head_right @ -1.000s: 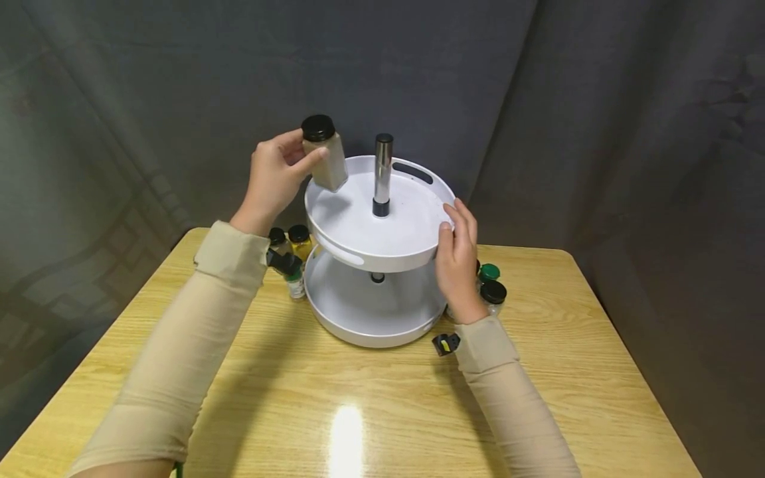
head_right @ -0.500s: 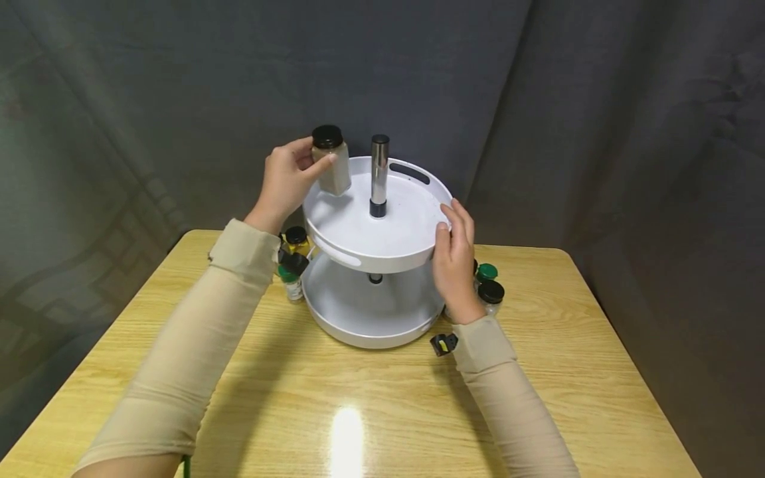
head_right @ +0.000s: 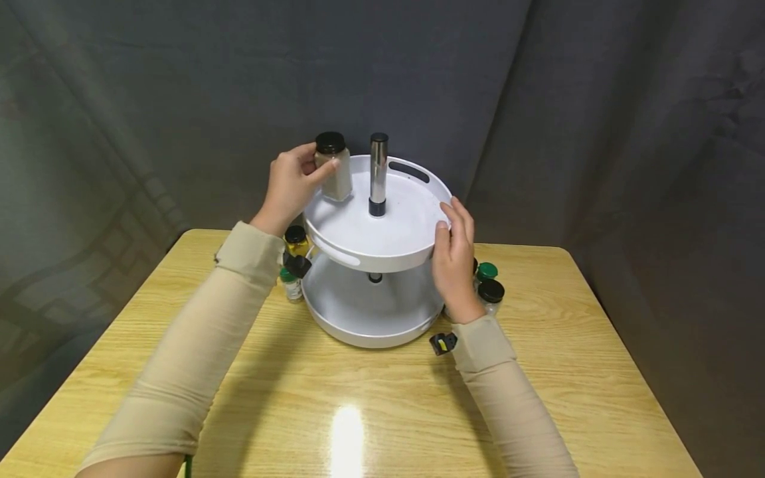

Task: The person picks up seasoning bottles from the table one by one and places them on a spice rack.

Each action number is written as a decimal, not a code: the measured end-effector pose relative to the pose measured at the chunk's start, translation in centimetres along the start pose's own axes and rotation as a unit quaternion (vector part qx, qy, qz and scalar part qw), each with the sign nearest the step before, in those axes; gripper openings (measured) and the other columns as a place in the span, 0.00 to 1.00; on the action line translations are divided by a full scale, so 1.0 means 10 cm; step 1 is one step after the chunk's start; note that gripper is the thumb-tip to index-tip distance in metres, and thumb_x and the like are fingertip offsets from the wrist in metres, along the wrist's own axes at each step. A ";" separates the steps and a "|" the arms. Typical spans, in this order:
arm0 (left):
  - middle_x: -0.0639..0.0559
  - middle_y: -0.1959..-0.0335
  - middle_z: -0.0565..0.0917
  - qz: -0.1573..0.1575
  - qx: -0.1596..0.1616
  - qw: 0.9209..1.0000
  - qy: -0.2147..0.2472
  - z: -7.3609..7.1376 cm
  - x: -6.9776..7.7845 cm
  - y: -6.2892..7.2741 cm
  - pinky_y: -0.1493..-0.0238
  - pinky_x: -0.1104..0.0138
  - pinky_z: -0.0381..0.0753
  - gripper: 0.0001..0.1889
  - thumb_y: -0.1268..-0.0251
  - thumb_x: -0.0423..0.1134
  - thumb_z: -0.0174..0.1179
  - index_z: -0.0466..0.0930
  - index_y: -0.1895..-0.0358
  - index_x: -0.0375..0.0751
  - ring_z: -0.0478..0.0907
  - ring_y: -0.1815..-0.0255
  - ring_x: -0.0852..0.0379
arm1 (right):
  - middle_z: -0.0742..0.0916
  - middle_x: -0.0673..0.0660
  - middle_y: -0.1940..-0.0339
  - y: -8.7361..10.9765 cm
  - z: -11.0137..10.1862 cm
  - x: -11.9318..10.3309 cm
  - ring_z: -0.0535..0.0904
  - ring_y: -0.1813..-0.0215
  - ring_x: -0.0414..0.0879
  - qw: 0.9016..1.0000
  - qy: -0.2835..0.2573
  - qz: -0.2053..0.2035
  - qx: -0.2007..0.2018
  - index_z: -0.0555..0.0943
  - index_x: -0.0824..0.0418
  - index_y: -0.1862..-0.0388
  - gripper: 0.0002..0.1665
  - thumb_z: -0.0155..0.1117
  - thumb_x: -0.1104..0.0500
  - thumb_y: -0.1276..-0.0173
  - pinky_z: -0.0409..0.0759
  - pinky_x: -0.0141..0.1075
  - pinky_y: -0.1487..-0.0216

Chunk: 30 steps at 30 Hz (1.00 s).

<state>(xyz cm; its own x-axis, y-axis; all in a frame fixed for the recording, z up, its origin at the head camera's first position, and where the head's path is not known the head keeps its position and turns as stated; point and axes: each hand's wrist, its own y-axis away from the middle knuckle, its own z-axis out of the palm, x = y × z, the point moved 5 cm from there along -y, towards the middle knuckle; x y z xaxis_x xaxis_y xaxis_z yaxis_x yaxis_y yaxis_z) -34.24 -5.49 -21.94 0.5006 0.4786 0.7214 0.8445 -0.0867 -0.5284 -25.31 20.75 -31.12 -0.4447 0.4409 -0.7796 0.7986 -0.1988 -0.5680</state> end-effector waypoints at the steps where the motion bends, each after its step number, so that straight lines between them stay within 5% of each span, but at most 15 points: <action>1: 0.42 0.53 0.89 0.000 -0.001 1.000 -0.001 0.00 0.00 0.00 0.53 0.66 0.83 0.19 0.33 0.42 0.69 0.84 0.45 0.35 0.85 0.53 0.54 | 0.62 0.59 0.21 0.00 0.00 0.00 0.55 0.20 0.49 1.000 0.000 -0.001 0.001 0.68 0.69 0.27 0.27 0.40 0.58 0.18 0.57 0.41 0.20; 11: 0.40 0.48 0.87 -0.006 -0.011 1.000 -0.014 0.00 0.01 0.04 0.46 0.62 0.84 0.21 0.32 0.42 0.68 0.82 0.41 0.34 0.85 0.47 0.51 | 0.62 0.58 0.21 0.01 0.01 -0.02 0.56 0.20 0.49 1.000 -0.001 -0.007 0.000 0.68 0.69 0.27 0.27 0.40 0.57 0.18 0.58 0.42 0.20; 19: 0.40 0.56 0.86 0.018 -0.009 0.998 -0.055 0.01 0.02 0.06 0.59 0.63 0.76 0.19 0.31 0.43 0.67 0.83 0.45 0.32 0.75 0.62 0.52 | 0.62 0.59 0.21 0.01 0.01 -0.02 0.56 0.20 0.49 1.000 0.006 -0.009 0.000 0.68 0.69 0.27 0.27 0.40 0.58 0.17 0.58 0.41 0.20; 30: 0.38 0.53 0.85 0.018 -0.020 0.996 -0.080 0.04 0.01 0.05 0.55 0.61 0.80 0.24 0.29 0.43 0.65 0.79 0.39 0.29 0.78 0.58 0.50 | 0.62 0.60 0.21 -0.01 0.01 -0.02 0.56 0.20 0.50 1.000 0.000 -0.007 -0.002 0.68 0.70 0.27 0.27 0.40 0.59 0.18 0.57 0.41 0.20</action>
<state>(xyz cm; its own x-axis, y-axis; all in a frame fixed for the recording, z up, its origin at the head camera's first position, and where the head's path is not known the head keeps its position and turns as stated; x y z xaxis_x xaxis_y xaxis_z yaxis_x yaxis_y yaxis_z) -33.79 -5.17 -22.31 0.4971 0.6073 0.6197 0.8349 -0.1403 -0.5322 -25.36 20.54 -30.90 -0.4569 0.4431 -0.7713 0.7932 -0.1895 -0.5787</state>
